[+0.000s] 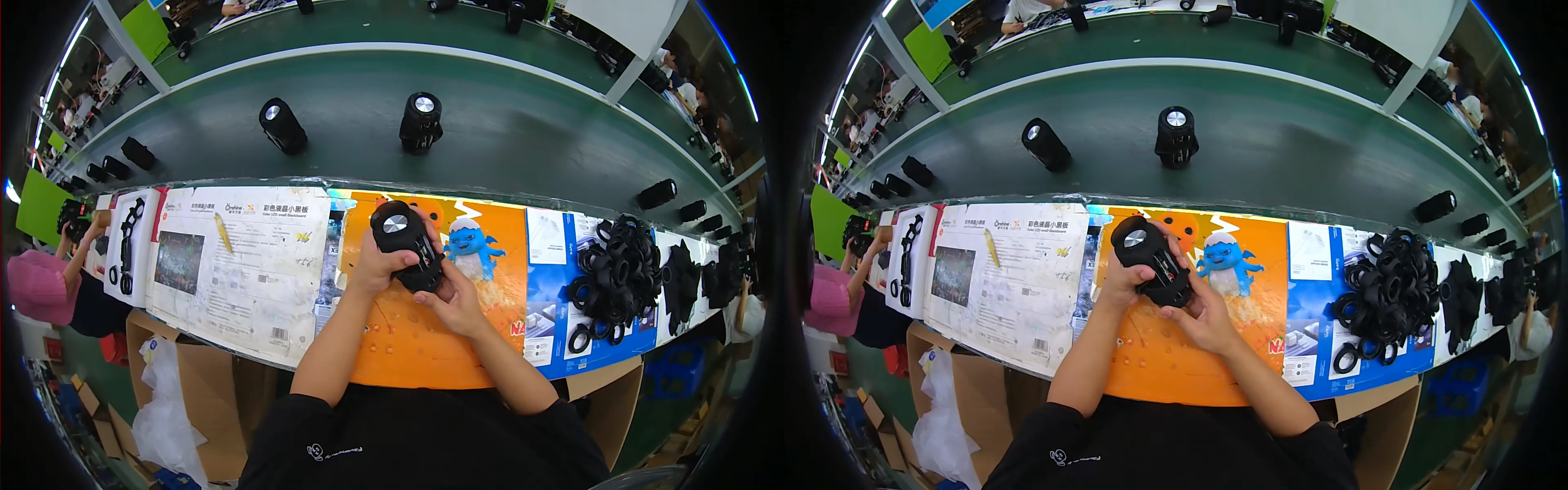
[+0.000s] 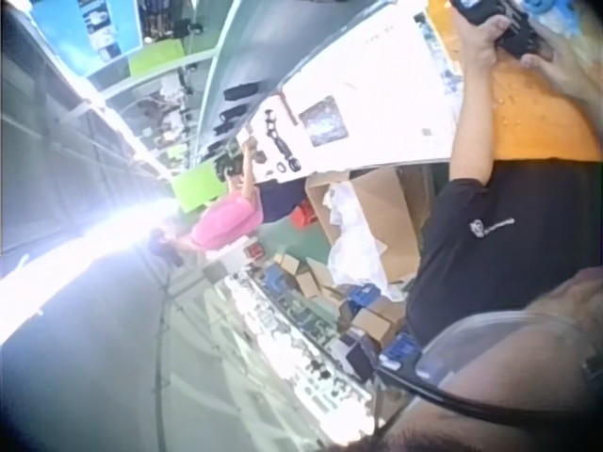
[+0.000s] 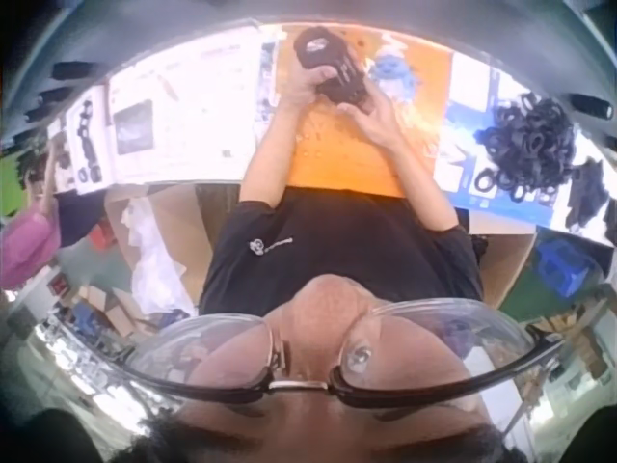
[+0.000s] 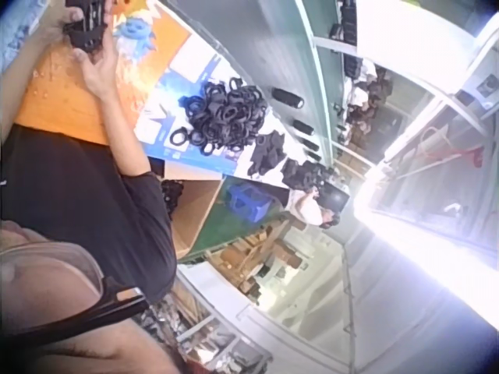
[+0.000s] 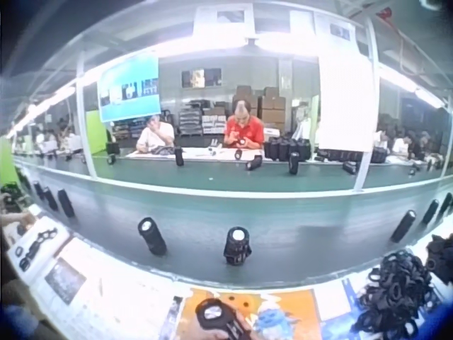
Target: Fitting rubber rings onto black cylindrical electronic device housings on an assembly line.
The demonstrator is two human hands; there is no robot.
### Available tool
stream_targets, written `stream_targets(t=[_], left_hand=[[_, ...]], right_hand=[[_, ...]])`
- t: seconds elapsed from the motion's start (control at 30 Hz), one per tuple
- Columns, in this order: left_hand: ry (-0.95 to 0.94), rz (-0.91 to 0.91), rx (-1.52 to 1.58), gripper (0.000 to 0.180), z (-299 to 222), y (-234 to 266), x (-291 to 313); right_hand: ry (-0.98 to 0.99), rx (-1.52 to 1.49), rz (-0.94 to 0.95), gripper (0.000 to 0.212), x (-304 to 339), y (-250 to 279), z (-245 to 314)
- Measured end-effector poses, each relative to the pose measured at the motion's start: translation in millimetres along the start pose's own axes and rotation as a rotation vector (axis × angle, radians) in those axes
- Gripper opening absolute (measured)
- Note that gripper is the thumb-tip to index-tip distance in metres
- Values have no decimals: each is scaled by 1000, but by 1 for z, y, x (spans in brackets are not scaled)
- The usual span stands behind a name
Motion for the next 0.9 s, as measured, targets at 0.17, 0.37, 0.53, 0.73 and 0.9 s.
stream_targets(t=[0.17, 0.37, 0.53, 0.73, 0.9], left_hand=[[2, 75, -50, 75, -1, 6, 0], [12, 132, -60, 70, -2, 7, 0], [8, 119, -43, 69, 5, 5, 0], [3, 40, 34, 63, 13, 4, 1], [45, 81, 74, 67, 14, 13, 2]], right_hand=[[25, 1, 17, 90, 0, -4, 3], [-29, -47, 31, 92, -1, -3, 8], [-39, -44, 13, 93, 0, -1, 8], [-41, -81, -12, 95, 1, 3, -5], [-2, 66, 0, 83, -2, -4, 6]])
Point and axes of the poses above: each hand's wrist, its own x-axis away from the middle knuckle, its own y-axis out of the back of the hand, z = x × y, the point moved 2 cm from there along -x, towards the middle knuckle, and after that the axes turned 5 degrees about y, right-handed, at the moved point
